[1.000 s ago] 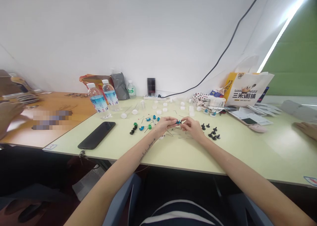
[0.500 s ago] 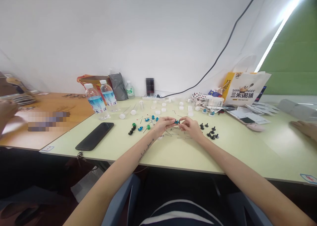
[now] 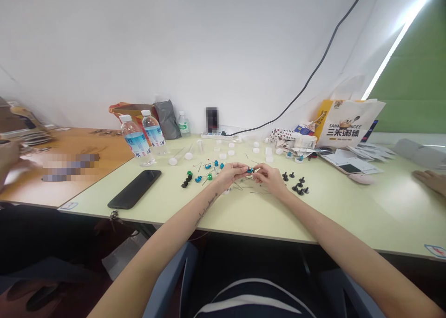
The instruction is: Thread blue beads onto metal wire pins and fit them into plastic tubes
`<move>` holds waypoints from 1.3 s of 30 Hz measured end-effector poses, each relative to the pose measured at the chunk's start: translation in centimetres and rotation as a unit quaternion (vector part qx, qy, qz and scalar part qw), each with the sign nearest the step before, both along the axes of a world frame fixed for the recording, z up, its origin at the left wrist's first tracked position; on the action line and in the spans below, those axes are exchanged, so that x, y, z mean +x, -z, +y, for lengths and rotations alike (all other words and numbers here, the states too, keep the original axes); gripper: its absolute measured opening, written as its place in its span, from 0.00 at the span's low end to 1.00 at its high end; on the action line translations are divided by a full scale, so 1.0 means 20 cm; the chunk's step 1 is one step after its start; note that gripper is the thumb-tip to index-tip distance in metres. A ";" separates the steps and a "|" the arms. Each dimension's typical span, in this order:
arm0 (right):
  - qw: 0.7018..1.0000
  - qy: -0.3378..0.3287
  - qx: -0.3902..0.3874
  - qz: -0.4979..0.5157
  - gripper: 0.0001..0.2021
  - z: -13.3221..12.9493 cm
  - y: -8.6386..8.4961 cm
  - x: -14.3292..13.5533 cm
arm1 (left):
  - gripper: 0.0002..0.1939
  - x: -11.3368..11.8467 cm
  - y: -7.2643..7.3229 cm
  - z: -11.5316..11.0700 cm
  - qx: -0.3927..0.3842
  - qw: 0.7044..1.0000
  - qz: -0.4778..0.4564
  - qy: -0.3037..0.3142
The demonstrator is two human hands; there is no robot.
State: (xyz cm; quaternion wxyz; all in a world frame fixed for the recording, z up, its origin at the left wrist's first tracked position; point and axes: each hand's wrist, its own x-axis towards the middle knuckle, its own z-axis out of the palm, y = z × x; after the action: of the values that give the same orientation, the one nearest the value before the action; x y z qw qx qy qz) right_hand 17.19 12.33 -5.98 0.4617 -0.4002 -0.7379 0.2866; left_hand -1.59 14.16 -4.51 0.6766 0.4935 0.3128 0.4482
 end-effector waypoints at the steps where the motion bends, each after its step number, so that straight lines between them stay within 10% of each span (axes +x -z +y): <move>1: 1.000 0.000 -0.001 0.001 0.10 0.00 0.00 0.00 | 0.09 0.00 0.00 0.00 0.001 1.000 -0.001 0.000; 39: 1.000 0.005 -0.007 0.005 0.12 -0.02 -0.02 -0.01 | 0.09 0.00 0.00 0.00 0.006 1.000 -0.007 0.001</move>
State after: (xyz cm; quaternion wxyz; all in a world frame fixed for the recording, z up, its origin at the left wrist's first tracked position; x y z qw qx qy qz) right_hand 17.00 11.98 -5.63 0.4640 -0.4060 -0.7317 0.2908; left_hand -1.53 14.08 -4.46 0.6761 0.4952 0.3045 0.4527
